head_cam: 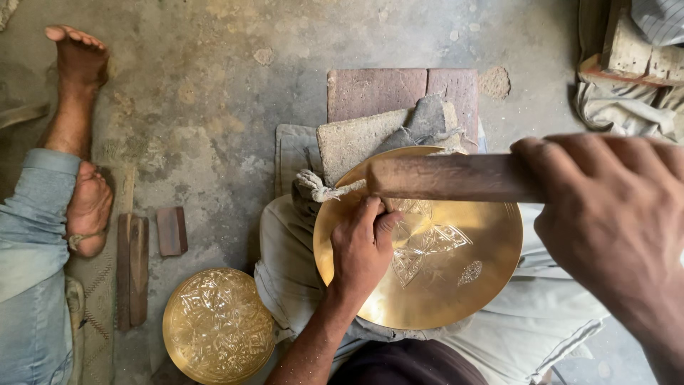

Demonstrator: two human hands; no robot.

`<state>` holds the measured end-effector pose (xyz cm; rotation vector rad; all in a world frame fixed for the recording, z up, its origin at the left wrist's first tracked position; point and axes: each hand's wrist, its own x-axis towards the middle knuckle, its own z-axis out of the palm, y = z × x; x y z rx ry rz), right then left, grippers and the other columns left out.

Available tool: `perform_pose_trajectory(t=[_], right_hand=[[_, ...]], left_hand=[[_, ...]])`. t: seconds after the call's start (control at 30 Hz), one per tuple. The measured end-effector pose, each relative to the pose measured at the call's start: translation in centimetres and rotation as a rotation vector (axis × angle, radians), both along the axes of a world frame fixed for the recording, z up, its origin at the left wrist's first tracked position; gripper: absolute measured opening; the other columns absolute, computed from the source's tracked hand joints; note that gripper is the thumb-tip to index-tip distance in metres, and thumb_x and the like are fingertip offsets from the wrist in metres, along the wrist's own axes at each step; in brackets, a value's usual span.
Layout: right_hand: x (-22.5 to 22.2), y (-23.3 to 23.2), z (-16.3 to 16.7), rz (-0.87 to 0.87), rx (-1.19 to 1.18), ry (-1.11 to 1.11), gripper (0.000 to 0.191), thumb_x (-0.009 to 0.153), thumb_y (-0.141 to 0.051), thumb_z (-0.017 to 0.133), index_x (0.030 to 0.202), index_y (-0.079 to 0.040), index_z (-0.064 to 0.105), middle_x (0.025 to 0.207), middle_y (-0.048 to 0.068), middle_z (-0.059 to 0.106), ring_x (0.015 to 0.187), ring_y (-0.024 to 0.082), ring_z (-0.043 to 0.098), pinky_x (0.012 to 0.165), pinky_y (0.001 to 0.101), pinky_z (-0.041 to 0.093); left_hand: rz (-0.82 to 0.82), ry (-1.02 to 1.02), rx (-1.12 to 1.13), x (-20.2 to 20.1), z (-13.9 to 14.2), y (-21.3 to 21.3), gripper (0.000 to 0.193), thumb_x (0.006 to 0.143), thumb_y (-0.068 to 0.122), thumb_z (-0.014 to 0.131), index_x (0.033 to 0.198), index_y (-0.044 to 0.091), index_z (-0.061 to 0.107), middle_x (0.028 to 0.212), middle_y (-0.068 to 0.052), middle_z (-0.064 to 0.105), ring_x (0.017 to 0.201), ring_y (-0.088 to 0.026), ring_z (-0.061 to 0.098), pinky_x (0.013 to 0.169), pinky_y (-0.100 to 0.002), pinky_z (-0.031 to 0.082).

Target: The person sits on the floor with a brass plate resting on their lap and engraves a decorative floral pattern. They hold a small punch against the plate with one hand and strike it with a wooden mallet held in the other hand, repositioning the punch repeatedly to work the design across the plate surface.

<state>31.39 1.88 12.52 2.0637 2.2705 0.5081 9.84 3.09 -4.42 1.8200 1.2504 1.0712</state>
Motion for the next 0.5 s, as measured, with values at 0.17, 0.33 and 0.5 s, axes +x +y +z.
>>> perform_pose_trajectory(t=[0.17,0.33,0.5], right_hand=[[-0.2,0.3,-0.1,-0.13,-0.033,0.414,0.038,0.089,-0.007,0.065,0.127,-0.011,0.065,0.108,0.014,0.07,0.097,0.032,0.067,0.086,0.0445,0.051],[0.9,-0.2,-0.7,-0.055,-0.037,0.543,0.036,0.093,-0.003,0.063,0.128,-0.009,0.065,0.112,0.016,0.069,0.099,0.032,0.068,0.088,0.0406,0.053],[0.9,0.3,-1.3,-0.009,-0.078,0.262,0.045,0.08,0.006,0.065,0.121,-0.009,0.073,0.101,0.015,0.073,0.091,0.035,0.068,0.085,0.044,0.053]], left_hand=[[-0.003,0.014,0.019,0.1,0.1,0.1,0.025,0.099,0.022,0.071,0.112,0.003,0.061,0.089,-0.011,0.069,0.08,-0.032,0.072,0.065,-0.042,0.054],[-0.013,0.026,0.095,0.0,0.5,-0.3,0.019,0.1,0.017,0.072,0.108,0.004,0.06,0.092,-0.011,0.068,0.084,-0.034,0.069,0.069,-0.043,0.054],[-0.068,0.015,0.063,0.0,0.6,0.1,0.021,0.099,0.016,0.071,0.113,0.004,0.061,0.094,-0.01,0.069,0.085,-0.032,0.07,0.068,-0.043,0.054]])
